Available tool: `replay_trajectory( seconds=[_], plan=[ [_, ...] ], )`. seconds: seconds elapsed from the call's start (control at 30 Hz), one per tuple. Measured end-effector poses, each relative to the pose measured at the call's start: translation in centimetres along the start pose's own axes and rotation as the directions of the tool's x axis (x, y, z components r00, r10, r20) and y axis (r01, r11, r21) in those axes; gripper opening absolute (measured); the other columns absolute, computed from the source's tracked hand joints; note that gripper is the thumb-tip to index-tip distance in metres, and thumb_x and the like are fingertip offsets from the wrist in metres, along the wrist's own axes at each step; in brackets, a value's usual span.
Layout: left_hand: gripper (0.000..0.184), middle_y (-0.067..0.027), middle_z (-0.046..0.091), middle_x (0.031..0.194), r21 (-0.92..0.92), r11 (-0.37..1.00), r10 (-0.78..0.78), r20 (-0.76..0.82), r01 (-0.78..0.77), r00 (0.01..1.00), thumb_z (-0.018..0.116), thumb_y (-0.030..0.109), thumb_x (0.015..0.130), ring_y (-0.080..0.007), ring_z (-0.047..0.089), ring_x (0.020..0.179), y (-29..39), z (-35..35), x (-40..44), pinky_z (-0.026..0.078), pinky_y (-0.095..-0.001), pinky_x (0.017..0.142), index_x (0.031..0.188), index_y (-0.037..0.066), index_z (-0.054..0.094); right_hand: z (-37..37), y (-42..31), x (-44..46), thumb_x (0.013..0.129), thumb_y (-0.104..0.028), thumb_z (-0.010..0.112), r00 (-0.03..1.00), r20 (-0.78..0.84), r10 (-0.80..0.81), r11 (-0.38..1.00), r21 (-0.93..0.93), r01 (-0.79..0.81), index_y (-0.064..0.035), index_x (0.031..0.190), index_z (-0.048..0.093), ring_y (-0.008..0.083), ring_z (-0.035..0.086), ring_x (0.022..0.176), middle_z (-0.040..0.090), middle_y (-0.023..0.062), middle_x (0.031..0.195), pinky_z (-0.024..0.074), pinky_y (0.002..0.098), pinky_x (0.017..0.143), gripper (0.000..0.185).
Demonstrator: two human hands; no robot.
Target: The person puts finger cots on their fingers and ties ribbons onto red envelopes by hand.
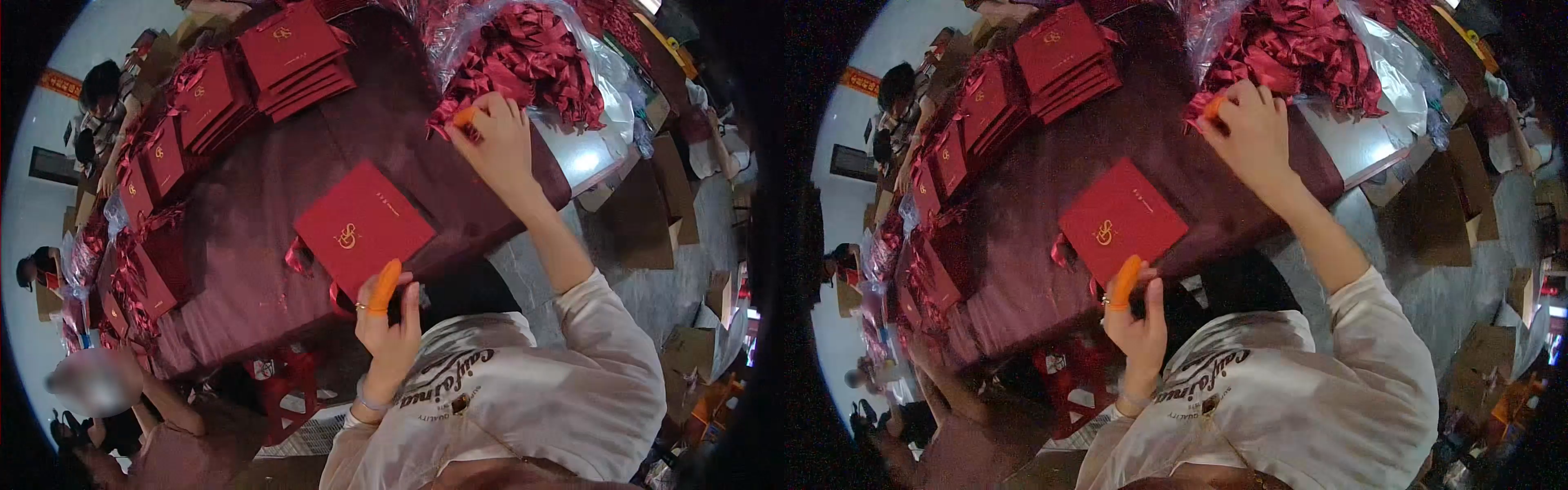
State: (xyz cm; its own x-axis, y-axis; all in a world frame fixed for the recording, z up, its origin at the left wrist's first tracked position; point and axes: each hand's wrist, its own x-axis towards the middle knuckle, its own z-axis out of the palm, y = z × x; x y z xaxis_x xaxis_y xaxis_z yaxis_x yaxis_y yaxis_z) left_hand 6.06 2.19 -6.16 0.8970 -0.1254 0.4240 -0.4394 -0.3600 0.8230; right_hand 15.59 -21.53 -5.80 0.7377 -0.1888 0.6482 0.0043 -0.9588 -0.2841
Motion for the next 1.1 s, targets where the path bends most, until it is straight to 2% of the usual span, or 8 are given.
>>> replay_trajectory(
  seconds=[0.13,0.23,0.37,0.53,0.6,0.8,0.97,1.1],
  plan=[
    [0.032,-0.0111,0.062,0.101,-0.145,0.979,-0.14,0.025,0.142,0.99,0.061,-0.001,0.082,-0.0171,0.059,0.092,-1.2,0.5,-1.2,0.045,-0.0273,0.083,0.113,-0.005,0.054,-3.8,-5.7,-4.0,0.066,-0.021,0.074,0.974,-0.062,-0.217,0.942,0.248,0.226,-0.0123,0.077,0.062,0.0194,0.053,0.078,0.057,-0.0006,0.085,0.0367,0.0353,0.071,0.019],
    [0.033,-0.0146,0.064,0.097,-0.117,0.984,-0.129,0.051,0.134,0.99,0.068,0.0,0.075,-0.0234,0.061,0.092,-0.1,0.7,-0.3,0.045,-0.0308,0.083,0.107,-0.003,0.059,-4.9,-7.7,-6.7,0.072,-0.015,0.073,0.969,0.248,0.014,0.598,0.775,-0.207,-0.0055,0.082,0.063,0.0191,0.059,0.068,0.06,0.0047,0.077,0.045,0.0297,0.06,0.017],
    [0.037,-0.0146,0.064,0.097,-0.139,0.986,-0.07,0.134,0.088,0.989,0.072,0.004,0.073,-0.0238,0.062,0.089,-0.7,1.5,-0.5,0.046,-0.0308,0.08,0.107,-0.002,0.059,-4.4,-8.2,-9.2,0.073,-0.011,0.073,0.809,0.526,0.262,0.198,0.791,-0.578,-0.0031,0.086,0.063,0.0153,0.059,0.072,0.062,0.0057,0.083,0.0467,0.027,0.064,0.019],
    [0.026,-0.0109,0.064,0.092,-0.252,0.931,-0.238,0.124,0.263,0.963,0.069,0.004,0.077,-0.0135,0.06,0.081,-0.5,2.1,-1.0,0.047,-0.0256,0.073,0.101,-0.003,0.062,-4.1,-7.6,-9.3,0.069,-0.012,0.075,0.909,0.409,0.082,0.363,0.837,-0.409,-0.0046,0.083,0.063,0.0198,0.055,0.086,0.059,0.0072,0.088,0.0417,0.0304,0.078,0.02],
    [0.026,-0.0111,0.063,0.09,-0.122,0.989,-0.076,0.107,0.089,0.991,0.069,0.004,0.077,-0.0129,0.059,0.078,-0.7,1.8,-1.0,0.047,-0.025,0.068,0.1,-0.002,0.061,-4.4,-7.1,-8.8,0.067,-0.012,0.076,0.935,0.354,0.003,0.477,0.822,-0.313,-0.0052,0.08,0.063,0.0212,0.054,0.087,0.056,0.0064,0.089,0.0403,0.0312,0.079,0.019],
    [0.013,-0.0085,0.058,0.081,-0.186,0.982,0.047,0.136,-0.021,0.99,0.064,0.004,0.079,-0.0178,0.057,0.075,-0.8,1.5,0.3,0.045,-0.0275,0.069,0.089,-0.002,0.058,-4.3,-5.6,-7.9,0.079,-0.012,0.065,0.84,0.523,-0.141,0.343,0.822,-0.454,0.0002,0.082,0.062,0.021,0.056,0.083,0.057,0.0086,0.088,0.0432,0.0313,0.075,0.013],
    [0.019,-0.0169,0.053,0.096,-0.539,0.842,0.157,0.271,0.014,0.95,0.059,0.01,0.08,-0.0286,0.056,0.086,-1.2,-1.8,-0.5,0.044,-0.0375,0.075,0.092,-0.004,0.052,0.6,2.0,-4.5,0.084,-0.007,0.053,0.96,0.28,0.001,0.891,0.435,-0.128,-0.0022,0.106,0.054,0.037,0.055,0.084,0.057,0.0173,0.09,0.045,0.0359,0.075,0.023],
    [0.028,-0.0177,0.059,0.08,-0.674,0.689,0.11,0.459,0.265,0.882,0.064,0.019,0.064,-0.0288,0.058,0.075,-0.1,-4.9,-1.5,0.046,-0.0367,0.07,0.078,-0.004,0.054,0.3,6.4,0.4,0.092,-0.017,0.049,0.874,0.407,0.266,0.552,0.679,-0.485,-0.0015,0.11,0.056,0.0123,0.058,0.088,0.063,0.0074,0.097,0.0447,0.0249,0.076,0.025]
  ],
)
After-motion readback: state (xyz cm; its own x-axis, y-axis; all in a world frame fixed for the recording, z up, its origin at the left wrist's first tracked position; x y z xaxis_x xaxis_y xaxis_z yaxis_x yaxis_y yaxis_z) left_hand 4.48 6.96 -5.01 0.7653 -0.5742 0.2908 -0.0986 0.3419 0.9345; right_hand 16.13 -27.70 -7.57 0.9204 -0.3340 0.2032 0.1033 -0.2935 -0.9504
